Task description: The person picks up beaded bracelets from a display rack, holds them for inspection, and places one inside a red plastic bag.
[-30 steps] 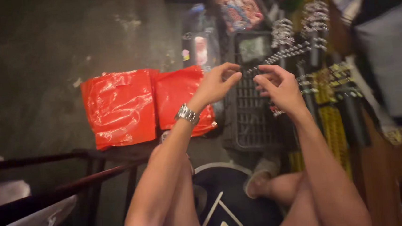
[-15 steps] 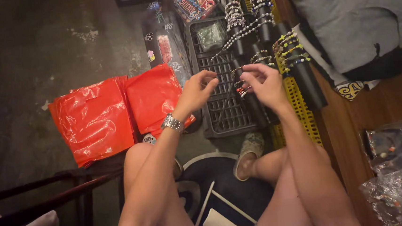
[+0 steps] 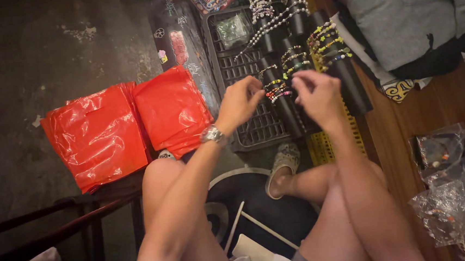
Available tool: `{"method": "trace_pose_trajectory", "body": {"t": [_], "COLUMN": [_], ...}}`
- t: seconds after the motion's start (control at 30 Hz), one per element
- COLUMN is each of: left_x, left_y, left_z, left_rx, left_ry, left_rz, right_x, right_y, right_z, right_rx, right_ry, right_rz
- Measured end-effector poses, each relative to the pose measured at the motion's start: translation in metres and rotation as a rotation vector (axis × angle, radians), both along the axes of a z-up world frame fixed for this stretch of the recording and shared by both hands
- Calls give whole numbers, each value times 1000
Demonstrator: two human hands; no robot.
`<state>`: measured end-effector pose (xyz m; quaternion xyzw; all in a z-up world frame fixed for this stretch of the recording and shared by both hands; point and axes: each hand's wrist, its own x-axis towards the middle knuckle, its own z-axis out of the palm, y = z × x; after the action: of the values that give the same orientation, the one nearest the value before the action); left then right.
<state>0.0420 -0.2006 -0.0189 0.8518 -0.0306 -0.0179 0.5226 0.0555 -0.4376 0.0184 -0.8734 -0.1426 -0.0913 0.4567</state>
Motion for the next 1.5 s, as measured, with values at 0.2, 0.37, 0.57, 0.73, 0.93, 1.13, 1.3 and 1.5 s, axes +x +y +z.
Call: {"method": "trace_pose_trajectory", "body": {"t": [0.2,0.37,0.57,0.73,0.93,1.13,1.3,1.5], "left_x": [-4,-4,-5,-2,-1,-8,-16,-42], "left_y": [-38,-53,-65,-70,-71,-77,-81,-91], "left_z": [-22,-53,-80,-85,-103,-113,-125,-117], "left_rx": [91,139,313,352,432,544,589,569], "left_ry": [-20,-23,38,34,-93,-222,-249,-218], "left_rz": [4,38,60,60,33,-19,-81,-184], "right_x": [-17,-33,-26,-8,-3,3,-13,-37], "right_y": [16,30,22,12,14,9,-3,-18], "right_z": [-57,-50,-81,-121,-112,-131,-142,-132], "right_rx": [-488,-610,-806,-866,-914,-1076,-1171,-1158], "right_ry": [149,375,166,37,17,-45,-83,-62], "right_rz": [-7,-42,-69,-91,-80,-56,-17,54]}}
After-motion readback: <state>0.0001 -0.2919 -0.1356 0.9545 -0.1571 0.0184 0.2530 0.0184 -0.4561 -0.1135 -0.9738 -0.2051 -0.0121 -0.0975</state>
